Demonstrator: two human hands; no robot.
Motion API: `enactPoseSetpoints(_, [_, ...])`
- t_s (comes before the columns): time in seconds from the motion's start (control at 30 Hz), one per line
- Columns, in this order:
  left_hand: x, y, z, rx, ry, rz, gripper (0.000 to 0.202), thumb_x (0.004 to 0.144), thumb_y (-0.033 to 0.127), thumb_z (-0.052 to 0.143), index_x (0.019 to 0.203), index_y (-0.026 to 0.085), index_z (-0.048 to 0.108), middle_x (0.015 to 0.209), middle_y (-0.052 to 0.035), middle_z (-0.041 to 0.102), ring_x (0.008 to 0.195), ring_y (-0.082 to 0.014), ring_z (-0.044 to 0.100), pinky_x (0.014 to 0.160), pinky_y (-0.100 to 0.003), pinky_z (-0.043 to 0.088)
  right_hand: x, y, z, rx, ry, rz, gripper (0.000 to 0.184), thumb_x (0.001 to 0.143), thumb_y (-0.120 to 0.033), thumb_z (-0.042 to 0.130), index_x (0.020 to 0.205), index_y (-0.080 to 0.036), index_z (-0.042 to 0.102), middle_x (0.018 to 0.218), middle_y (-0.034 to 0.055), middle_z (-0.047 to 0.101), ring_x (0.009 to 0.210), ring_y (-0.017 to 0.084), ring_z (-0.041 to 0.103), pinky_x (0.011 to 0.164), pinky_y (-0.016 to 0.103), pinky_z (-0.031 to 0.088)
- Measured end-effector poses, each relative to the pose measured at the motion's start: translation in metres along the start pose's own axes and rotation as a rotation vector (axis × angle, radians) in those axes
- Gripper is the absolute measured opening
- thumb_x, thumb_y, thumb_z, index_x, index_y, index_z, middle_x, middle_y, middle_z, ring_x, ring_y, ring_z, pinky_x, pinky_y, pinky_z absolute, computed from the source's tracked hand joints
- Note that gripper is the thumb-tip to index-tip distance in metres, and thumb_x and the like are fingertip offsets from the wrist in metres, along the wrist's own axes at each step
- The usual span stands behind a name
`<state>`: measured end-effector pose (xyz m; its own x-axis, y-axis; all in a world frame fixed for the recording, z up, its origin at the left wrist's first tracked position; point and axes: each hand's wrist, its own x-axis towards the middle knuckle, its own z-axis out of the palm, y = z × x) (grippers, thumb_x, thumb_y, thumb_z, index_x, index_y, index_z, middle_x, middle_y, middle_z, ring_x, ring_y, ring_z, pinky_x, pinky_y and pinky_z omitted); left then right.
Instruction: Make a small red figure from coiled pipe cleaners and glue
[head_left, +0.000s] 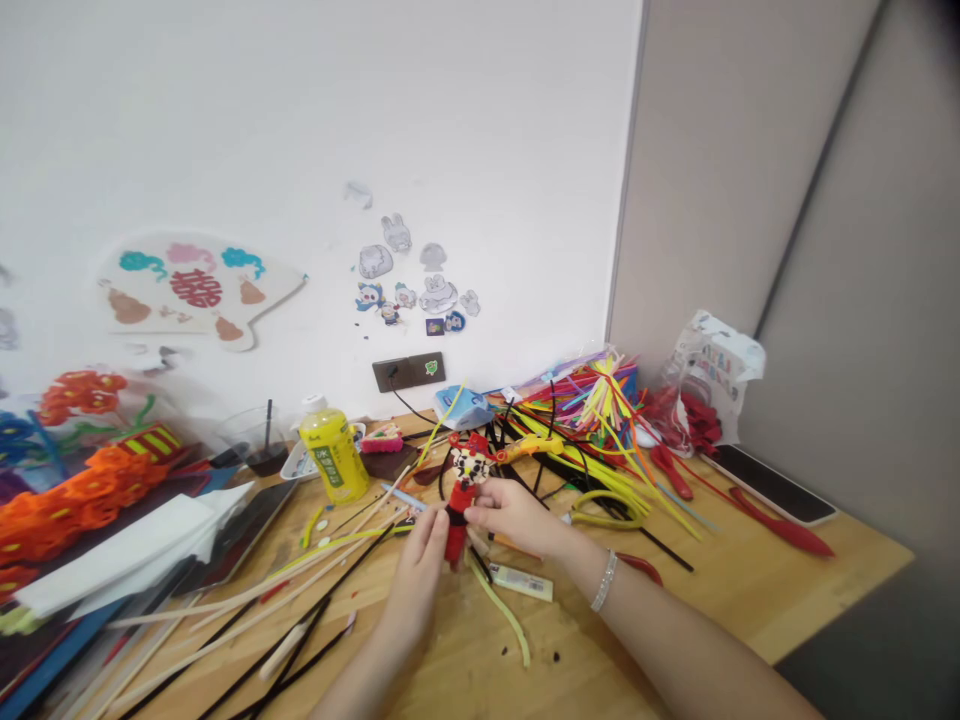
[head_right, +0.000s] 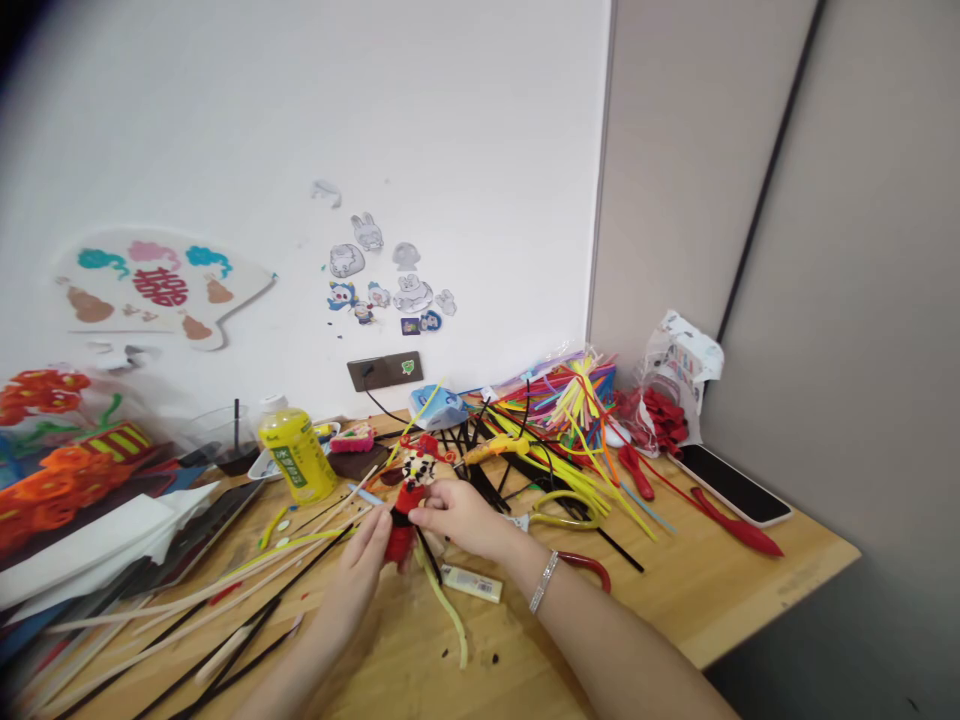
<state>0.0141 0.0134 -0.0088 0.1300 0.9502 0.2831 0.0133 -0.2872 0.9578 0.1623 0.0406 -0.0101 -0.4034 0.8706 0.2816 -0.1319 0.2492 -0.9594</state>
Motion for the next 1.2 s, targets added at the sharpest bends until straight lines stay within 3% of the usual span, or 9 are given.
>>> enactPoseSetpoints(0.13, [0.0, 0.003, -0.004, 0.162, 0.144, 0.104, 0.027, 0.076, 0.043, 0.055, 0.089, 0.019, 0.059, 0.086, -0.0055, 0.064, 0.081, -0.0215, 0.059, 0.073, -0.032, 0.045, 0.0, 0.0, 0.001, 0.087, 0.004, -0.026, 0.035, 0.071, -0.039, 0.066, 0.095, -0.013, 0.062, 0.088, 0.0048, 0.065, 0.082, 0.017, 0.06, 0.08, 0.032, 0.044])
enactPoseSetpoints(0.27, [-0.002, 0.006, -0.004, 0.238, 0.134, 0.097, 0.024, 0.076, 0.039, 0.054, 0.088, 0.019, 0.059, 0.084, -0.0061, 0.066, 0.074, -0.0217, 0.061, 0.068, -0.033, 0.048, 0.0, -0.003, 0.002, 0.075, 0.018, -0.052, 0.037, 0.07, -0.039, 0.066, 0.096, -0.013, 0.063, 0.091, 0.006, 0.066, 0.089, 0.019, 0.059, 0.085, 0.035, 0.042])
enactPoseSetpoints(0.47, [0.006, 0.005, -0.001, 0.051, 0.127, -0.034, 0.028, 0.066, 0.038, 0.062, 0.085, 0.017, 0.061, 0.084, -0.0074, 0.07, 0.081, -0.0231, 0.065, 0.075, -0.035, 0.05, 0.002, -0.001, 0.002, 0.087, 0.042, -0.041, 0.037, 0.068, -0.042, 0.067, 0.093, -0.014, 0.062, 0.09, 0.006, 0.066, 0.087, 0.02, 0.06, 0.083, 0.036, 0.043])
enactPoseSetpoints(0.6, [0.009, -0.001, 0.0, -0.032, 0.099, -0.067, 0.033, 0.058, 0.031, 0.07, 0.087, 0.016, 0.062, 0.089, -0.0078, 0.07, 0.085, -0.0237, 0.065, 0.079, -0.035, 0.049, 0.002, 0.002, 0.003, 0.079, 0.079, -0.025, 0.035, 0.069, -0.041, 0.066, 0.091, -0.014, 0.06, 0.082, 0.0032, 0.064, 0.073, 0.014, 0.059, 0.068, 0.027, 0.045])
enactPoseSetpoints(0.73, [0.007, -0.007, 0.001, 0.068, 0.118, 0.015, 0.041, 0.054, 0.024, 0.075, 0.092, 0.016, 0.063, 0.094, -0.0081, 0.069, 0.089, -0.0235, 0.062, 0.085, -0.035, 0.045, 0.001, 0.006, 0.005, 0.084, 0.113, 0.058, 0.031, 0.073, -0.039, 0.063, 0.089, -0.015, 0.054, 0.063, -0.004, 0.055, 0.048, 0.006, 0.046, 0.045, 0.018, 0.034])
enactPoseSetpoints(1.07, [0.012, 0.005, -0.005, -0.261, 0.076, -0.243, 0.03, 0.049, 0.034, 0.08, 0.067, 0.013, 0.068, 0.062, -0.0013, 0.068, 0.059, -0.0141, 0.06, 0.06, -0.023, 0.047, 0.0, -0.003, 0.006, 0.029, 0.046, 0.057, 0.026, 0.076, -0.04, 0.058, 0.082, -0.016, 0.049, 0.054, -0.0065, 0.049, 0.042, 0.006, 0.041, 0.043, 0.018, 0.029])
enactPoseSetpoints(1.2, [0.011, 0.001, -0.007, -0.367, 0.055, -0.321, 0.035, 0.048, 0.038, 0.081, 0.068, 0.013, 0.067, 0.062, -0.0011, 0.069, 0.056, -0.0119, 0.061, 0.058, -0.022, 0.049, 0.0, -0.001, 0.009, -0.042, 0.132, -0.01, 0.025, 0.076, -0.034, 0.059, 0.09, -0.016, 0.049, 0.059, -0.0056, 0.051, 0.051, 0.009, 0.047, 0.053, 0.022, 0.037])
